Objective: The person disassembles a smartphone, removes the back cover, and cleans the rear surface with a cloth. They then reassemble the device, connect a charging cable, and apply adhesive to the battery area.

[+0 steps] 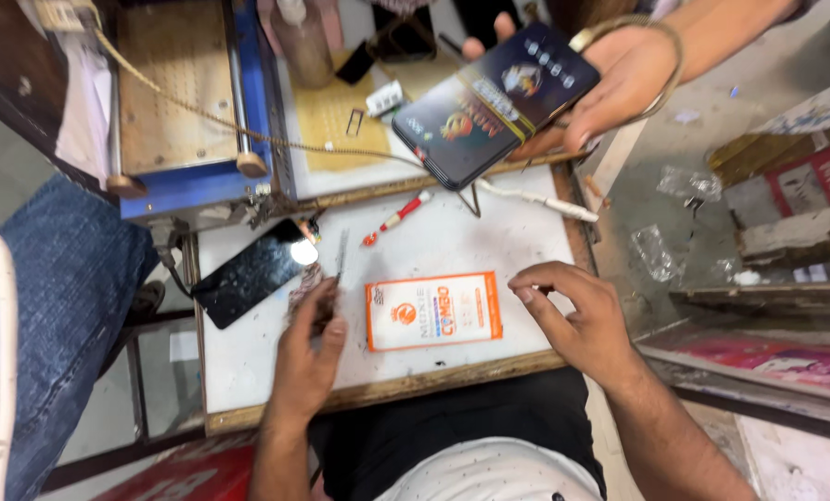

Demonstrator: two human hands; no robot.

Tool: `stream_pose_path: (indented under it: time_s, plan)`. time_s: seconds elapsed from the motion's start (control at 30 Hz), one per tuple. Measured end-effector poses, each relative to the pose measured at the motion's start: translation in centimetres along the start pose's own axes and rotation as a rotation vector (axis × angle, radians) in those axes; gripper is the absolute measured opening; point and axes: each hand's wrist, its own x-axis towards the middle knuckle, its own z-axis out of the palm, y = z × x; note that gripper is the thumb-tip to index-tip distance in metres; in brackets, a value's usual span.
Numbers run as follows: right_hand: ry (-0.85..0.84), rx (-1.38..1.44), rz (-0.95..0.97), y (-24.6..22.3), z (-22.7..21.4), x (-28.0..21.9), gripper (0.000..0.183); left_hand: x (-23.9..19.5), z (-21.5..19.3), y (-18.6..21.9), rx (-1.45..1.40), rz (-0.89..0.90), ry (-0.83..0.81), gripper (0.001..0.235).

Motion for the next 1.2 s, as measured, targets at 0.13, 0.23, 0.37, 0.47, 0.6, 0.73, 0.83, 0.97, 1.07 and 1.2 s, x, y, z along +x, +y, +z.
stream_pose_path:
  time_s: [0.13,0.23,0.37,0.47,0.6,0.73,0.83,0.97,1.07,1.2]
  plan:
    - [0.208,-0.163,-0.334,-1.4,-2.0,1.0,0.016,1.1,-1.2,0.8,0.643,0.098,0.247,0.069]
    - [0.369,-0.430,-0.545,-2.4,-2.5,3.2,0.026,1.9,-0.7,1.6,0.920,0.012,0.204,0.070]
    - [0.395,-0.697,-0.662,-3.4,-2.5,6.7,0.040,1.7,0.7,2.3,1.011,0.130,0.263,0.068]
    - [0.377,-0.861,-0.683,-4.2,-1.8,9.3,0.050,1.1,1.2,3.0,0.919,0.265,0.353,0.059]
    - [0.254,-0.922,-0.663,-5.6,-1.3,11.7,0.053,0.5,1.5,4.2,0.752,0.315,0.332,0.046]
    - [0.202,-0.946,-0.708,-6.0,-1.0,13.6,0.044,0.3,1.9,4.9,0.648,0.379,0.326,0.036]
    - [0.195,-0.922,-0.772,-6.3,-1.1,14.1,0.033,0.6,2.3,5.0,0.579,0.402,0.307,0.033]
    - [0.252,-0.763,-0.823,-8.3,-2.5,13.3,0.032,1.7,2.9,5.3,0.438,0.389,0.262,0.037]
    - [0.225,-0.432,-0.762,-9.9,-4.4,10.7,0.024,3.7,4.3,6.4,0.268,0.417,0.198,0.049]
    - [0.402,0.102,-0.480,-9.7,-5.9,7.7,0.019,5.6,7.2,8.7,0.128,0.549,0.086,0.062]
